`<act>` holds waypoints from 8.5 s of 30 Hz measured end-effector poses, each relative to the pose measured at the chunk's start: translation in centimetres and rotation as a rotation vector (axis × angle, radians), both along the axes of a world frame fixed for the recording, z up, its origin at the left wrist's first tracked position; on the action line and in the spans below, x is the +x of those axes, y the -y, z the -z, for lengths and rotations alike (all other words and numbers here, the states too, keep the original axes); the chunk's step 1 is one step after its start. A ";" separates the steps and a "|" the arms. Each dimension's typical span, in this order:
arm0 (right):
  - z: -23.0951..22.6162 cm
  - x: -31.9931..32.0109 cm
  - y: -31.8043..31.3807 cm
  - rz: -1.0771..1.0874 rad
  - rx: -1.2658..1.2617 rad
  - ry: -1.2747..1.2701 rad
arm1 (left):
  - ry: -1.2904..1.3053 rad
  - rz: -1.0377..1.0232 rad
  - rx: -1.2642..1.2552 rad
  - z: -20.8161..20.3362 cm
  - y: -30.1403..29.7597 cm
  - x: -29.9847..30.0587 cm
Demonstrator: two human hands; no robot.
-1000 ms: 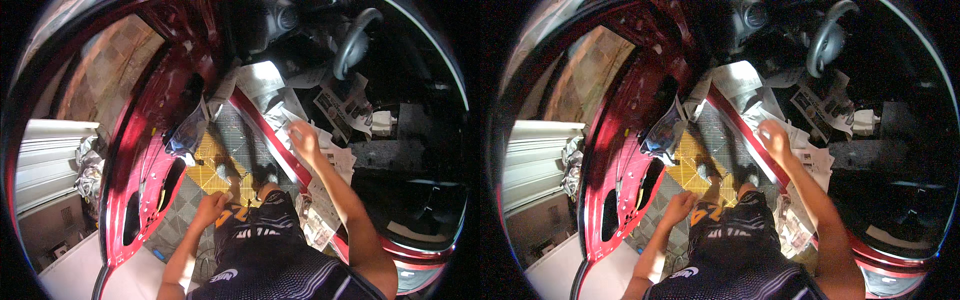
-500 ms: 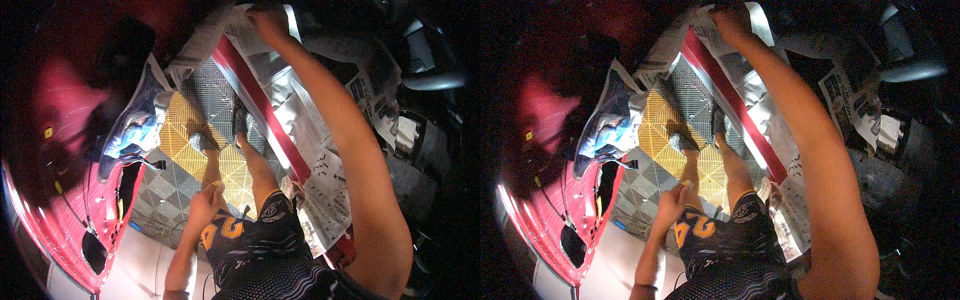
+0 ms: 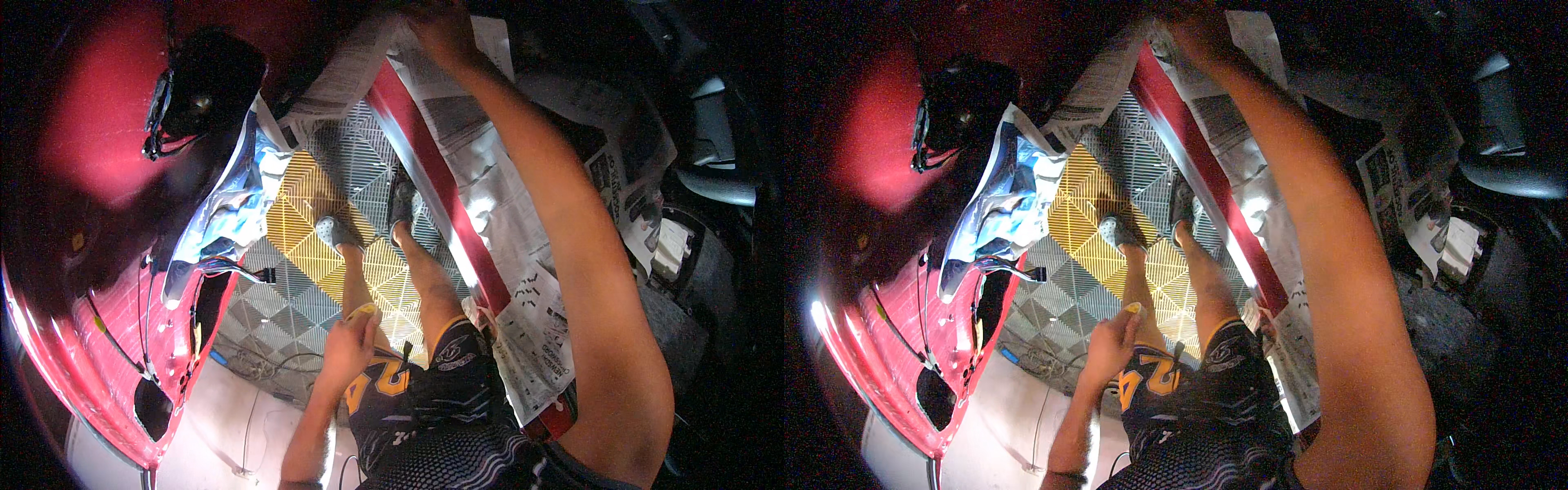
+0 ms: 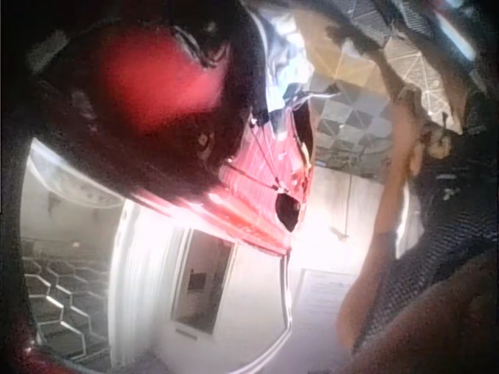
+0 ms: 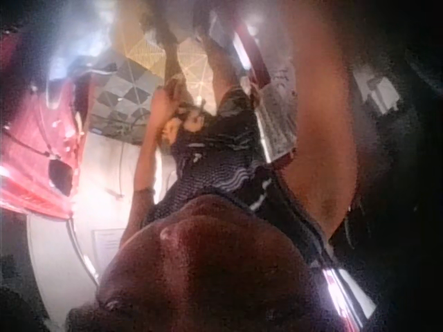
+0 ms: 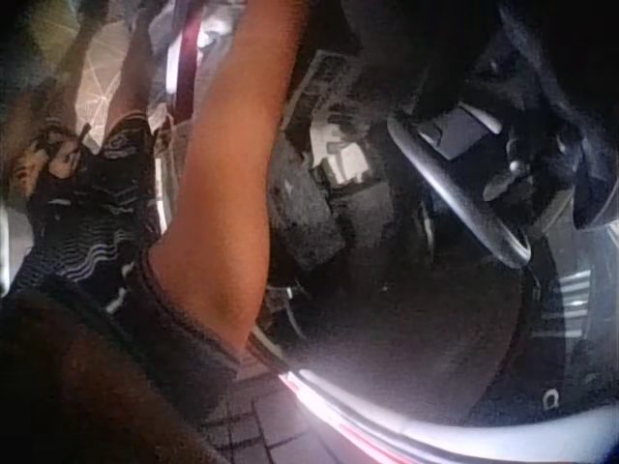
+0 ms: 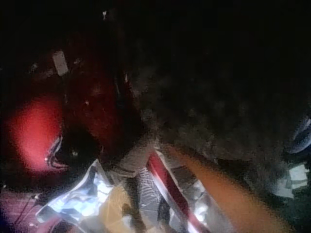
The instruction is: The person applies newspaper and masking tape to the red car door and window frame to protect adjacent surfaces. They smooth the paper, fold edges, and secure it with tape along the door trim.
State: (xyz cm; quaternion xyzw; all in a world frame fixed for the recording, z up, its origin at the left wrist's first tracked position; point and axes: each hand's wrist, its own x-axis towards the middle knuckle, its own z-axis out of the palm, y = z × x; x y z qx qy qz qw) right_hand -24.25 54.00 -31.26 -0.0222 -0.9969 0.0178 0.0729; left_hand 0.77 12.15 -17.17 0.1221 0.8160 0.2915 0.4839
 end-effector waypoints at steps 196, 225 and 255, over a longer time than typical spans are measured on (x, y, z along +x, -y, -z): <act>-5.3 139.9 101.4 1.743 -1.063 -0.013 | -0.220 1.130 -0.116 4.4 36.1 56.4; -57.2 83.4 81.9 -0.770 -1.667 -0.230 | -0.017 0.028 -0.230 4.1 83.3 27.7; -6.9 123.5 116.4 2.689 -1.480 -0.174 | -0.395 1.554 -0.095 4.4 37.9 42.1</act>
